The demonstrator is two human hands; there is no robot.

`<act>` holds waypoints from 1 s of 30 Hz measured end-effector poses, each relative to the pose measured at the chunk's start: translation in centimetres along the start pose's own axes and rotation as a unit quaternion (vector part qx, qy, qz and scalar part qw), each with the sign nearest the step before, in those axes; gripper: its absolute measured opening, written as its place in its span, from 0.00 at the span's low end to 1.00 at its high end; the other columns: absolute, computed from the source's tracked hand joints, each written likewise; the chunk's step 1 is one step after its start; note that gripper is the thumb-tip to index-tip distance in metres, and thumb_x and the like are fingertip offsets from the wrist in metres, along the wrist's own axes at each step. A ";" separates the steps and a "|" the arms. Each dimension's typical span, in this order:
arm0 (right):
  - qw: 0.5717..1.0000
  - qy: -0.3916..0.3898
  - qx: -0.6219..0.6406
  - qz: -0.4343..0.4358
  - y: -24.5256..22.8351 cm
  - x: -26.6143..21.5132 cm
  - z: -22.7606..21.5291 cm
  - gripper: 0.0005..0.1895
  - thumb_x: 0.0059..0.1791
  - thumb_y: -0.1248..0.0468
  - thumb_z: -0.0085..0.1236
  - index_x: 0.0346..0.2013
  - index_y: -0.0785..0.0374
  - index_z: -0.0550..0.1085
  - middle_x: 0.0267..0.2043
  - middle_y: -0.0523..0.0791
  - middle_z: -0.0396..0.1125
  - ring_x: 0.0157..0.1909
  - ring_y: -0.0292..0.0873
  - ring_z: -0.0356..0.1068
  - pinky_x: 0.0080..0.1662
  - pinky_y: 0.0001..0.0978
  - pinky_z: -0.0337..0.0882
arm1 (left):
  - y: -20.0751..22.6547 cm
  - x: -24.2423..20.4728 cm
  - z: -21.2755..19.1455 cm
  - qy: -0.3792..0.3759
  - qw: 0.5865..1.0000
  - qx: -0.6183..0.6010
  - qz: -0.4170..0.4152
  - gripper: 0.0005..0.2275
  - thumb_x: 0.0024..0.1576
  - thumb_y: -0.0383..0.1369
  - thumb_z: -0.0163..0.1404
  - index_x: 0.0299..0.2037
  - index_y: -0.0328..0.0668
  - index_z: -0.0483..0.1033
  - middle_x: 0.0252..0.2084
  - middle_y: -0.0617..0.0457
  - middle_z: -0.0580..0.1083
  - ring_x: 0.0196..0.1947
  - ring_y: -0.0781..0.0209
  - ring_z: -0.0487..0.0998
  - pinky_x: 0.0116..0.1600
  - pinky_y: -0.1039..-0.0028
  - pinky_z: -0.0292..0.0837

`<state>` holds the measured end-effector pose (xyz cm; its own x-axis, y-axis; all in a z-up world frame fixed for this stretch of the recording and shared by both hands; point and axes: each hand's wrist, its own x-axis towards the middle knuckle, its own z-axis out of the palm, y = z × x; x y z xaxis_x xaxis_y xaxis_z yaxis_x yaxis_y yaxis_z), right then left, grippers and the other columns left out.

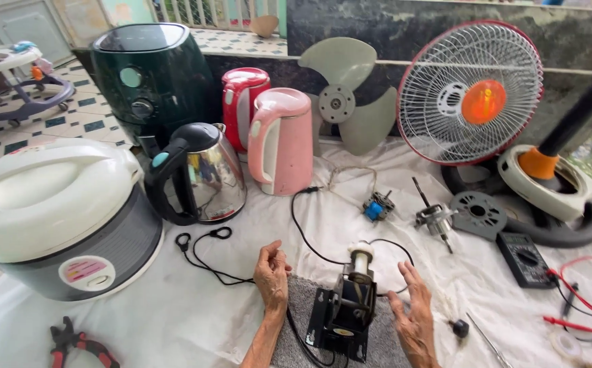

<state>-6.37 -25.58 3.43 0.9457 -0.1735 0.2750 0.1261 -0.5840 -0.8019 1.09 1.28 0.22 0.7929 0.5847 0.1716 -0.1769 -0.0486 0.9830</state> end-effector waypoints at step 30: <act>0.909 -0.128 -0.260 -0.300 5.8 16.3 8.3 0.19 0.49 0.55 0.48 0.55 0.48 0.63 0.50 0.46 0.59 0.29 0.39 0.66 0.23 0.30 0.76 | -1.3 0.4 0.4 -0.001 0.999 0.005 0.035 0.08 0.60 0.27 0.50 0.46 0.41 0.80 0.26 0.60 0.71 0.19 0.69 0.73 0.25 0.79 0.79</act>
<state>12.30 -25.25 -1.10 0.8005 0.4510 0.3946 0.5463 -0.8200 -0.1710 1.86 1.28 -0.96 0.7807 0.5773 0.2394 -0.2256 -0.0970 0.9694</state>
